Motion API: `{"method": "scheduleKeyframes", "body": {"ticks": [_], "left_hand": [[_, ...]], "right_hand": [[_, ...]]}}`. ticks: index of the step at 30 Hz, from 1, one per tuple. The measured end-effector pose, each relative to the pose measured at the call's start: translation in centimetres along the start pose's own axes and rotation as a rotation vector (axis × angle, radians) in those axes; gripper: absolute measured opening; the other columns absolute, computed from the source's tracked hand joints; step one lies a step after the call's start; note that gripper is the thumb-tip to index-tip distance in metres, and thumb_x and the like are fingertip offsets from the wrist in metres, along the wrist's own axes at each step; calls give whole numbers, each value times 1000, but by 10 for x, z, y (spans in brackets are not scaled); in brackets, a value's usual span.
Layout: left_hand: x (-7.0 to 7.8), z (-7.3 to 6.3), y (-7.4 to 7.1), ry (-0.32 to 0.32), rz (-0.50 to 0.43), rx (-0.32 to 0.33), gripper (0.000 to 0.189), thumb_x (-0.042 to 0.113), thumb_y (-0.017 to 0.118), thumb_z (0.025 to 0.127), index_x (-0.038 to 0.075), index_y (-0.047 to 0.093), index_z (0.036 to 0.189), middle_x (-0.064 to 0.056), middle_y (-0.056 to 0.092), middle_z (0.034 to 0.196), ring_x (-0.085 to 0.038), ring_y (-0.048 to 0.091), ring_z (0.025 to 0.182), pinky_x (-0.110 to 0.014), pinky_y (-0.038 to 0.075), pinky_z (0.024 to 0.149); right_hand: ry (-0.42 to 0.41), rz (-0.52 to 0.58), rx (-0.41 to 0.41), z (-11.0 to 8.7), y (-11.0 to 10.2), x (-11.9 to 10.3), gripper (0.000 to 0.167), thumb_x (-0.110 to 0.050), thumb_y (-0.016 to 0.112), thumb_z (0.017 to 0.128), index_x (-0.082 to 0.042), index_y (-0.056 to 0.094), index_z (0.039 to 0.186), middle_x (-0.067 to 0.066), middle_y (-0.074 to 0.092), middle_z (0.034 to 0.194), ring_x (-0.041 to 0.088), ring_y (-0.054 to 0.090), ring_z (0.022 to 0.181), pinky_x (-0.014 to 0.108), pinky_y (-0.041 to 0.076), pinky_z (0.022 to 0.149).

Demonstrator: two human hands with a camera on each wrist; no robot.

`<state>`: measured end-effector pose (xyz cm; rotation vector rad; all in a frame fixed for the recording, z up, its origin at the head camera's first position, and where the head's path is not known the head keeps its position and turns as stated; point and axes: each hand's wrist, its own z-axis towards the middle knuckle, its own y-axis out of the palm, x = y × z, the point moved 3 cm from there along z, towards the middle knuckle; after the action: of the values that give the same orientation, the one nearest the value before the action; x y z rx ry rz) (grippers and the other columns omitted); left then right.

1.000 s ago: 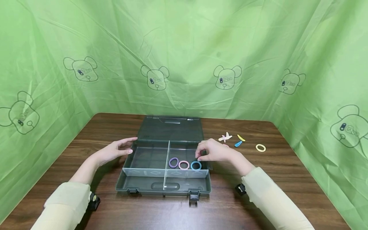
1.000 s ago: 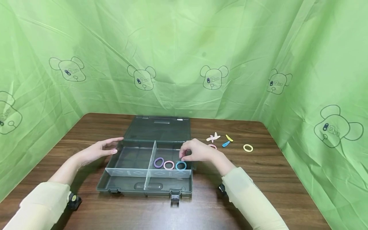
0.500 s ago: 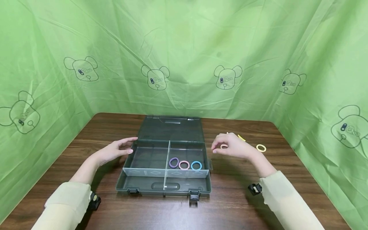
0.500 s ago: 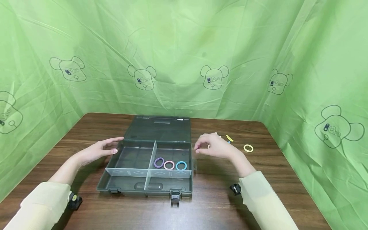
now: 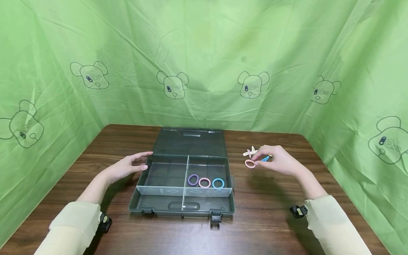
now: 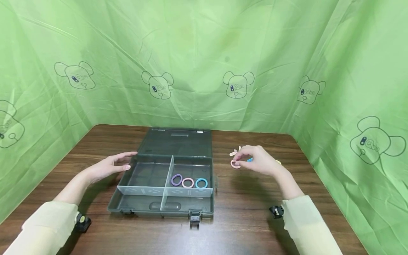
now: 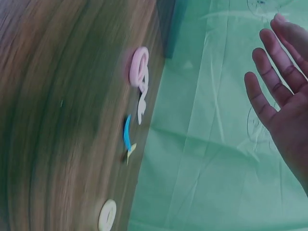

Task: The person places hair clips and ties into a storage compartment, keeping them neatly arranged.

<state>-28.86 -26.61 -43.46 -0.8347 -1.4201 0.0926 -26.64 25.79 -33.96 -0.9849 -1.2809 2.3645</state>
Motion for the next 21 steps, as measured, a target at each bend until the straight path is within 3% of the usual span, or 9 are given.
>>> {"method": "scheduleKeyframes", "body": {"ticks": [2, 7, 11, 21], "left_hand": [[0, 0, 0, -4, 1, -2, 59, 29, 59, 94, 22, 35, 147, -20, 42, 142, -38, 39, 130, -51, 35, 100], [0, 0, 0, -4, 0, -4, 58, 28, 59, 94, 22, 34, 147, -20, 41, 142, -38, 38, 131, -52, 35, 100], [0, 0, 0, -1, -4, -3, 58, 27, 59, 94, 21, 34, 147, -20, 41, 142, -38, 37, 131, -51, 35, 100], [0, 0, 1, 0, 0, 0, 58, 26, 59, 94, 20, 34, 147, -20, 41, 142, -38, 36, 132, -52, 34, 101]], "right_hand": [[16, -1, 14, -6, -2, 15, 18, -13, 75, 81, -26, 71, 93, -10, 68, 90, 7, 62, 85, 16, 46, 71], [60, -45, 94, -19, -12, 30, 24, -11, 77, 78, -28, 70, 93, -10, 69, 91, 4, 62, 88, 18, 46, 75], [120, -114, 160, -29, -19, 42, 23, -9, 79, 76, -24, 71, 93, -13, 69, 91, 5, 62, 86, 17, 45, 77], [280, -206, 254, -55, -34, 71, 17, -11, 77, 78, -12, 72, 94, -2, 70, 86, 2, 61, 77, 18, 46, 69]]}}
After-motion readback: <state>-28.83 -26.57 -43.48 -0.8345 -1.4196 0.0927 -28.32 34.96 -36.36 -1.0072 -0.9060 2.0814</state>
